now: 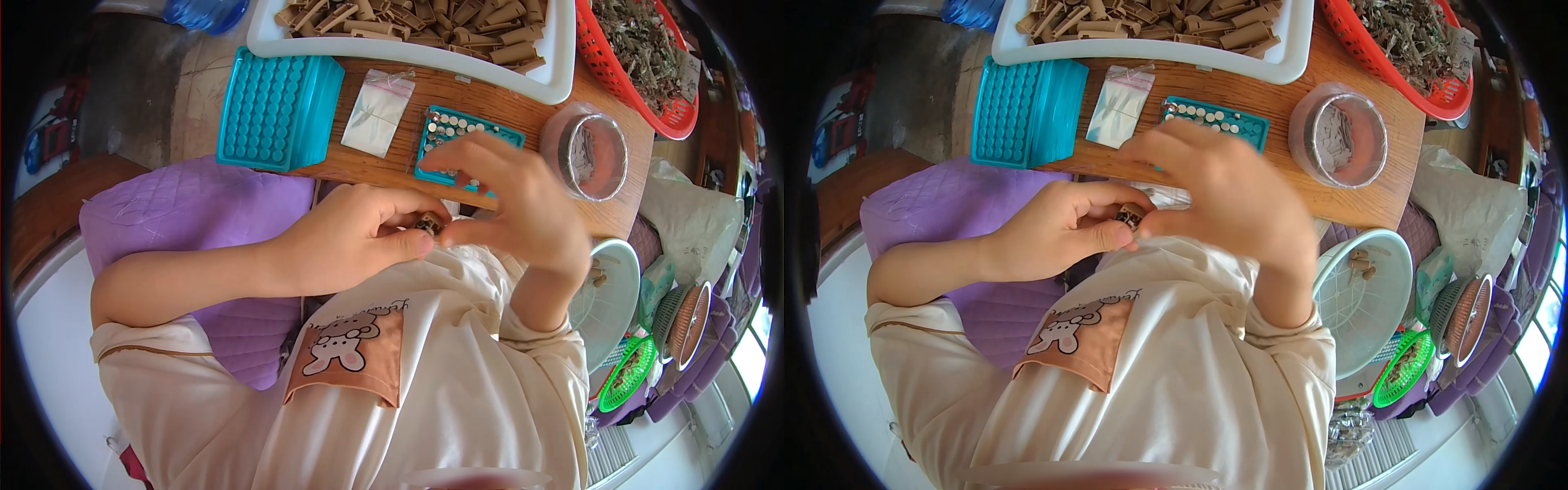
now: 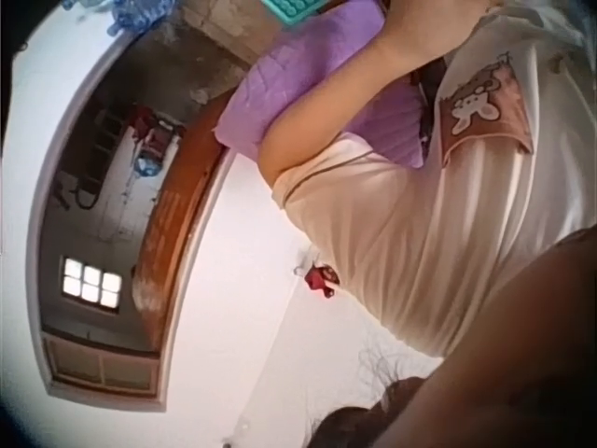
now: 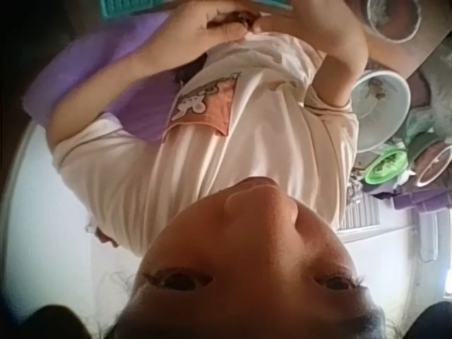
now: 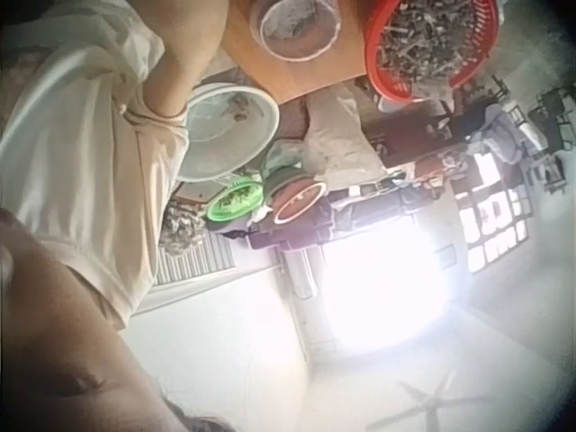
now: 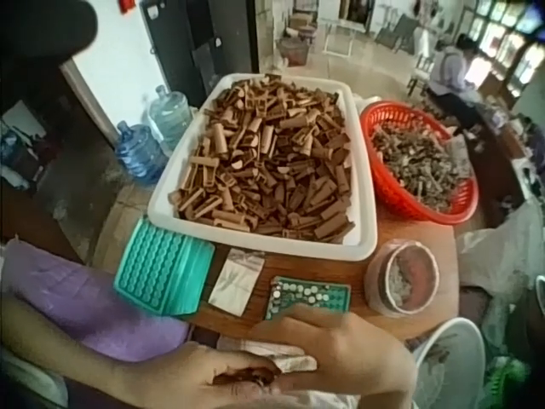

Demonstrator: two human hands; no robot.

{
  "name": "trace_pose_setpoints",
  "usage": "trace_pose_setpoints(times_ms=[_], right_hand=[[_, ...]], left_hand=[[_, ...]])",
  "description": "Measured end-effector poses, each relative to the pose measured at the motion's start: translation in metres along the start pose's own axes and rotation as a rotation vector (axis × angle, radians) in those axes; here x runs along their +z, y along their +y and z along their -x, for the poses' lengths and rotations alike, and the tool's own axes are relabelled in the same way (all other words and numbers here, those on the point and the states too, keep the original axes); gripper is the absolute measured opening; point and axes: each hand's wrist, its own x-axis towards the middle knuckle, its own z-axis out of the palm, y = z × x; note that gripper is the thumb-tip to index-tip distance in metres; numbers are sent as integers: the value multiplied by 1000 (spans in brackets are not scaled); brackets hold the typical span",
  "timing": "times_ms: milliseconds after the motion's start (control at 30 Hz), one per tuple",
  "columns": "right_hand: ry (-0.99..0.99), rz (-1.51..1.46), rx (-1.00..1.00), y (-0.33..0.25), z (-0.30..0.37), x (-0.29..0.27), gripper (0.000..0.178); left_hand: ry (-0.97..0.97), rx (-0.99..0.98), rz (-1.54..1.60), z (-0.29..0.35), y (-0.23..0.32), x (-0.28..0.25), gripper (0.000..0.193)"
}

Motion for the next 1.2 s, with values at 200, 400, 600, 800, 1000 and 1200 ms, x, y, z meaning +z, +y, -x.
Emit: trace_pose_setpoints(times_ms=[200,400,600,800,1000,1200], right_hand=[[250,414,102,56,-77,-48,19],[95,1134,270,109,-119,-37,22],[42,1102,424,101,-132,-34,16],[174,1094,488,115,-127,-37,18],[611,554,333,52,-109,-44,28],[623,-238,302,59,-64,-56,18]], left_hand=[[66,-170,255,-4,5,-6,24],[60,-225,315,-3,3,-6,24],[58,-270,343,-1,2,-5,25],[48,-278,344,-1,2,-4,26],[76,-226,341,0,-1,-5,25],[67,-97,273,-1,0,-9,30]])
